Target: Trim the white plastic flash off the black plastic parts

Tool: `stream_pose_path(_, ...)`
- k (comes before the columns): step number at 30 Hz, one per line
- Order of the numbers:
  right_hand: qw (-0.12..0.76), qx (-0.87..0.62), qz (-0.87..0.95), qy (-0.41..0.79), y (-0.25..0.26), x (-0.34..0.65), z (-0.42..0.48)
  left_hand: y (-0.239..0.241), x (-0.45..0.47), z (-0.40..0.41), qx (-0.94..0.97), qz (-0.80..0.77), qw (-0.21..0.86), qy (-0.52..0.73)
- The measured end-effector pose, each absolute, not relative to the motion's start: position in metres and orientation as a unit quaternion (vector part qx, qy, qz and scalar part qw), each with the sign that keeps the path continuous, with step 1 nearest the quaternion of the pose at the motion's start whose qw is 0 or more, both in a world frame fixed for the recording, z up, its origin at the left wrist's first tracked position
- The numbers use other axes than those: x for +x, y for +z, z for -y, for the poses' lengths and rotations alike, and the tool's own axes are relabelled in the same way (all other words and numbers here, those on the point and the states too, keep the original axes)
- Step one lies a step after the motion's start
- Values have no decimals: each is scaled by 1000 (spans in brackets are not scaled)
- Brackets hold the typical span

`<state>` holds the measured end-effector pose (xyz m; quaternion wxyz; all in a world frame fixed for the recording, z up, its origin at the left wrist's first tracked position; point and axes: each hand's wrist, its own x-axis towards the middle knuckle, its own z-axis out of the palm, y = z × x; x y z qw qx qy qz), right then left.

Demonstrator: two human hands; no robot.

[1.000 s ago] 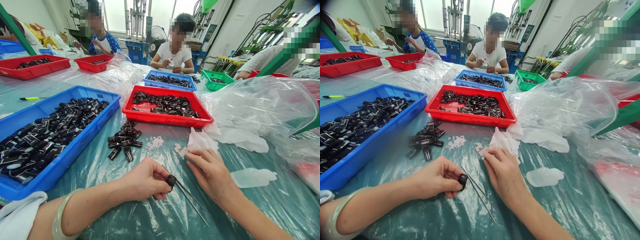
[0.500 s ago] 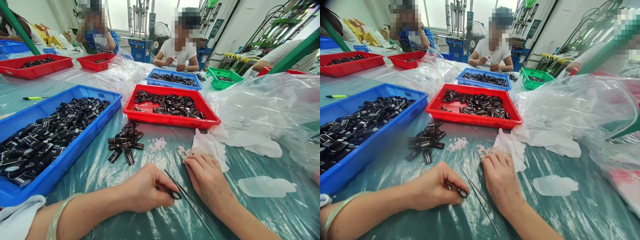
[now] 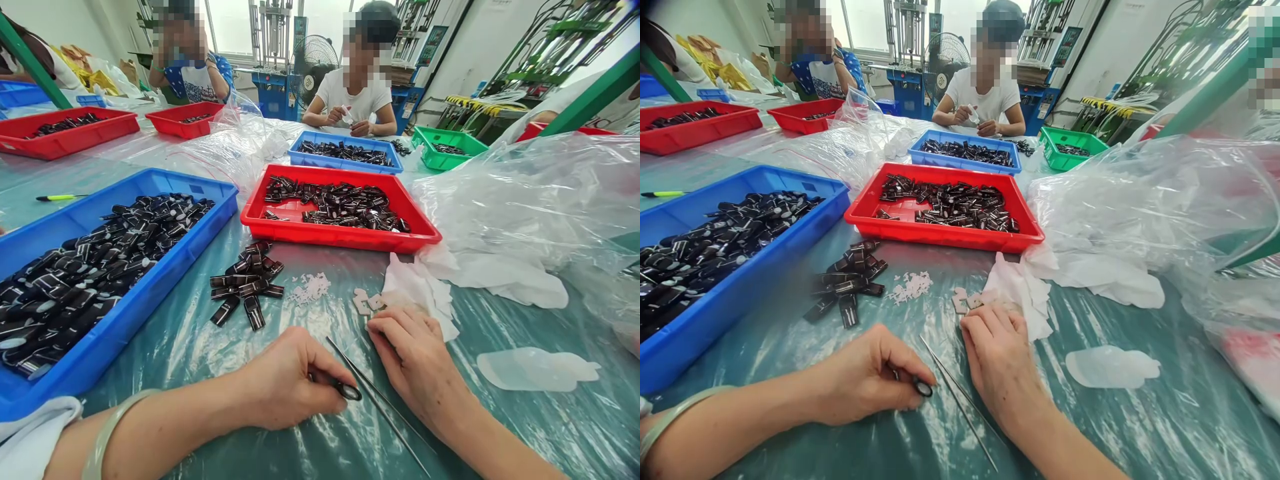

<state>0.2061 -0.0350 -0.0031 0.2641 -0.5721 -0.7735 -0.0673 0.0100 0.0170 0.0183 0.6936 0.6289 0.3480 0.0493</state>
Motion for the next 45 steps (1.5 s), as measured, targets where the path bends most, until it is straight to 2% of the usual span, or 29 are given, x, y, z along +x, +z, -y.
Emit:
stream_pose_path(6,317,-544,777,1,16,198,49,18,10,-16,612,-333,715,57)
stream_pose_path(13,374,-486,774,158,30,184,58,21,12,-18,608,-326,722,46)
stream_pose_path(24,334,-468,804,150,26,186,65,18,11,-19,627,-308,713,62)
stream_pose_path(34,357,-484,793,100,27,176,70,17,9,-17,680,-291,668,77)
stream_pose_path(45,319,-466,825,24,24,177,70,16,10,-16,702,-281,648,93)
